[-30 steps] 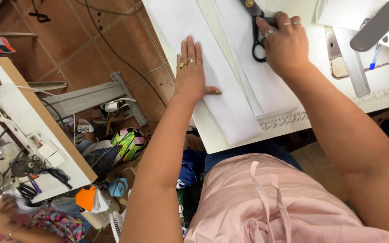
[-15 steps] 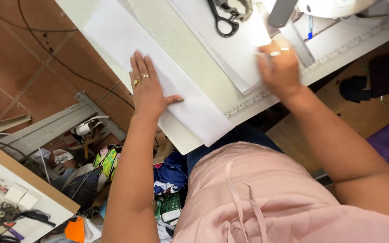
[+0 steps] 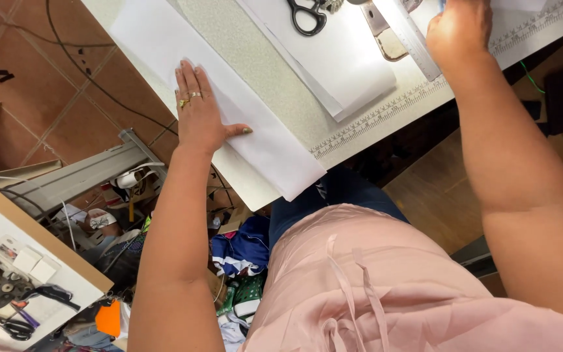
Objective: Measuring, marking, and cutting fabric or paper patterns on a workbench in a sewing factory.
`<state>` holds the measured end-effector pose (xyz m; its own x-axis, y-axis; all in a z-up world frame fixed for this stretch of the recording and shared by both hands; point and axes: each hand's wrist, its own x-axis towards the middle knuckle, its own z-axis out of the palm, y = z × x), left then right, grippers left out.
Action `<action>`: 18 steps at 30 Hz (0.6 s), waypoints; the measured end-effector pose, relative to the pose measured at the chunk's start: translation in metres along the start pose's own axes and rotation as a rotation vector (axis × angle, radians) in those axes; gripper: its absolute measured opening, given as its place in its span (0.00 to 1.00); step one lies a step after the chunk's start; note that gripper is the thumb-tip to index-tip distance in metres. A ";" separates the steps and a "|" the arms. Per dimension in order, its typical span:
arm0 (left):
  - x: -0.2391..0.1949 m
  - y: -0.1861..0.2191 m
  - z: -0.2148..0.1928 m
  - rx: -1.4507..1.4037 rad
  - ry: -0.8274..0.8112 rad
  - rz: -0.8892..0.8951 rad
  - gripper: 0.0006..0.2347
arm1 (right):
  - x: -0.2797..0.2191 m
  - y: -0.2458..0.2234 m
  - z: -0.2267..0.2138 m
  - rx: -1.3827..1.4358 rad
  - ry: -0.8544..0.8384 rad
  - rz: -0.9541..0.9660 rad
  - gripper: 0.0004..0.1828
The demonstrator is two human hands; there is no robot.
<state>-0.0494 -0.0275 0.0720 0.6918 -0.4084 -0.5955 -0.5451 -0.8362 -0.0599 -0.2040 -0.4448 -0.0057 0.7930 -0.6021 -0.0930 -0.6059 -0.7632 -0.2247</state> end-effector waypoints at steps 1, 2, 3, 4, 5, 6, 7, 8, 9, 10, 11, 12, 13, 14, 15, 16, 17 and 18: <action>-0.001 0.000 -0.001 0.001 0.002 0.002 0.59 | -0.001 0.001 -0.006 -0.048 -0.042 0.012 0.11; -0.001 0.000 -0.002 0.001 0.006 0.001 0.59 | 0.001 0.000 -0.013 -0.096 -0.082 0.020 0.17; -0.003 0.003 -0.007 0.000 0.010 -0.004 0.59 | -0.011 0.017 -0.013 -0.095 -0.079 0.016 0.17; -0.006 0.005 -0.013 -0.056 -0.021 -0.010 0.58 | -0.019 0.032 -0.011 -0.062 -0.023 -0.055 0.18; -0.008 0.005 -0.018 -0.113 -0.052 -0.015 0.58 | -0.028 0.045 -0.009 -0.027 0.032 -0.125 0.19; -0.008 0.005 -0.019 -0.119 -0.051 -0.036 0.58 | -0.042 0.046 -0.013 -0.021 0.028 -0.145 0.19; -0.007 0.004 -0.019 -0.072 -0.058 -0.016 0.58 | -0.056 0.047 -0.015 0.068 0.078 -0.205 0.13; -0.008 0.000 -0.018 -0.026 -0.067 -0.013 0.57 | -0.066 0.045 -0.013 0.169 0.122 -0.277 0.08; -0.006 0.000 -0.011 -0.033 -0.068 -0.050 0.57 | -0.071 0.039 -0.013 0.187 0.113 -0.309 0.08; -0.005 -0.003 -0.006 -0.089 -0.022 -0.017 0.58 | -0.072 0.030 -0.012 0.130 0.158 -0.358 0.12; -0.003 -0.008 -0.001 -0.143 0.028 0.017 0.59 | -0.072 0.021 -0.011 0.075 0.206 -0.406 0.17; -0.010 -0.010 -0.006 -0.150 0.025 -0.022 0.59 | -0.069 0.007 -0.015 0.094 0.195 -0.439 0.17; -0.016 -0.011 -0.011 -0.119 0.003 0.011 0.58 | -0.066 -0.006 -0.018 0.063 0.105 -0.378 0.22; -0.017 -0.009 -0.016 -0.086 -0.018 0.063 0.58 | -0.065 -0.013 -0.024 0.020 0.020 -0.303 0.30; -0.018 -0.017 -0.006 -0.091 -0.020 0.043 0.58 | -0.063 -0.013 -0.017 0.027 0.015 -0.321 0.30; -0.018 -0.021 0.004 -0.065 0.008 0.078 0.59 | -0.062 -0.010 -0.014 0.069 0.038 -0.316 0.26; -0.016 -0.024 0.013 -0.040 0.037 0.112 0.60 | -0.060 -0.005 -0.011 0.112 0.060 -0.311 0.22; -0.019 -0.025 0.013 -0.045 0.035 0.109 0.60 | -0.053 0.008 0.000 0.109 0.057 -0.316 0.22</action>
<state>-0.0550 0.0057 0.0744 0.6459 -0.5100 -0.5681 -0.5970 -0.8012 0.0404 -0.2510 -0.4185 -0.0028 0.9337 -0.3545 0.0509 -0.3182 -0.8864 -0.3362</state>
